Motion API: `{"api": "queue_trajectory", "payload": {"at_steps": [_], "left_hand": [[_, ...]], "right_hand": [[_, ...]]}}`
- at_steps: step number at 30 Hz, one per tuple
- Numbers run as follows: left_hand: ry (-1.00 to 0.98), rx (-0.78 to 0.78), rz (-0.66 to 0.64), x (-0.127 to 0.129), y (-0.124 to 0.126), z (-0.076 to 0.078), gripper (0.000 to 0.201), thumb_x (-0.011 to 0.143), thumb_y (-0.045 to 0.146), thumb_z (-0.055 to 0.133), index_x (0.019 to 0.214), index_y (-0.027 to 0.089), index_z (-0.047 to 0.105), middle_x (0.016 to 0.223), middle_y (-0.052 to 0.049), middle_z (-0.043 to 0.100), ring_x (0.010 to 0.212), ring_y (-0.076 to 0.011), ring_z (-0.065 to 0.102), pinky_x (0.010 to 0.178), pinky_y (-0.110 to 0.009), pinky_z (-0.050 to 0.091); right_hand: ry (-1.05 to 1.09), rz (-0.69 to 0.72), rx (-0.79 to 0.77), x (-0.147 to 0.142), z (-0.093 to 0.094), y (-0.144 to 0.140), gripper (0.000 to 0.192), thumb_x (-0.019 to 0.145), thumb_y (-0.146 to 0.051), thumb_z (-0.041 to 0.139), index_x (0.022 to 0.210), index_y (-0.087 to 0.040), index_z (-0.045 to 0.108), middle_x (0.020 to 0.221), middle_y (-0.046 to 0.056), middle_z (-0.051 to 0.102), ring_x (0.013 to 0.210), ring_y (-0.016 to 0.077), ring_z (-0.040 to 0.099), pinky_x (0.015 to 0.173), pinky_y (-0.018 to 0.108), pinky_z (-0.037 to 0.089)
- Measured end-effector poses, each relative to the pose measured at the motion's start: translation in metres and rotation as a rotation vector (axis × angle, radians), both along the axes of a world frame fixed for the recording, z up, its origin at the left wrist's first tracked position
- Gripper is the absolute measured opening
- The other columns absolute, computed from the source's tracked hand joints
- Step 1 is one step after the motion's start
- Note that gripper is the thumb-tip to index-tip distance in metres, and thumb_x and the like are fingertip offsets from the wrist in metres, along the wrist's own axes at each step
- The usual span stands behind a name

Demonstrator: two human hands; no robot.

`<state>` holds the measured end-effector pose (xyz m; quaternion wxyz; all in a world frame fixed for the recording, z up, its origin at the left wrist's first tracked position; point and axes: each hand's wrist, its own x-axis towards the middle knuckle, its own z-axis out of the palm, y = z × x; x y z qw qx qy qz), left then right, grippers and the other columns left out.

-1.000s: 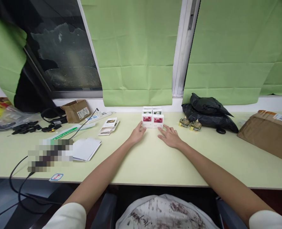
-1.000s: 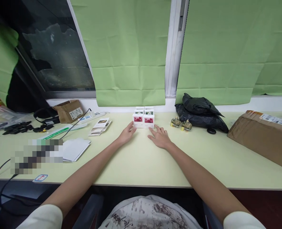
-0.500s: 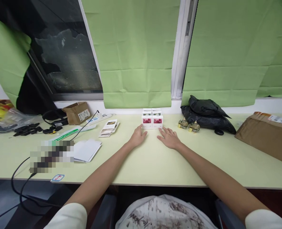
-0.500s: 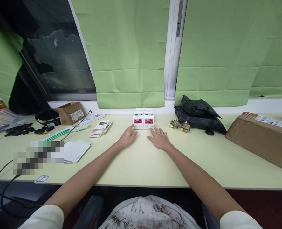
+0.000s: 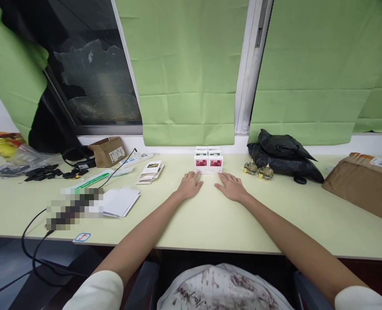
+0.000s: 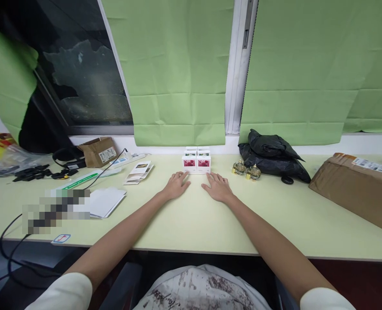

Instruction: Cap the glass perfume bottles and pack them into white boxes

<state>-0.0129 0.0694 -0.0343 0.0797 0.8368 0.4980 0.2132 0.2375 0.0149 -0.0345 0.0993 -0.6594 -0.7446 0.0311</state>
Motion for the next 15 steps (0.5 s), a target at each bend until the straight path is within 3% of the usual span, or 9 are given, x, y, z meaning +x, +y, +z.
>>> {"api": "queue_trajectory", "payload": {"at_steps": [7, 15], "left_hand": [[0.026, -0.019, 0.022, 0.0022, -0.0023, -0.0009, 0.066, 0.101, 0.059, 0.039, 0.158, 0.027, 0.042, 0.158, -0.016, 0.044, 0.146, -0.041, 0.036, 0.118, -0.058, 0.029], [0.072, -0.066, 0.038, 0.004, 0.0009, -0.0051, 0.07, 0.099, 0.069, 0.034, 0.154, 0.029, 0.049, 0.171, -0.012, 0.032, 0.156, -0.0429, 0.025, 0.123, -0.061, 0.02]], "right_hand": [[0.007, 0.0, -0.001, 0.0005, -0.0005, 0.0006, 0.085, 0.1, -0.077, 0.016, 0.169, -0.027, 0.017, 0.175, 0.007, 0.023, 0.159, 0.0321, 0.023, 0.123, 0.051, 0.022], [-0.021, 0.0, -0.054, 0.0003, -0.0025, 0.0043, 0.088, 0.099, -0.078, 0.013, 0.17, -0.027, 0.016, 0.177, 0.004, 0.014, 0.161, 0.0335, 0.017, 0.125, 0.053, 0.018]]}}
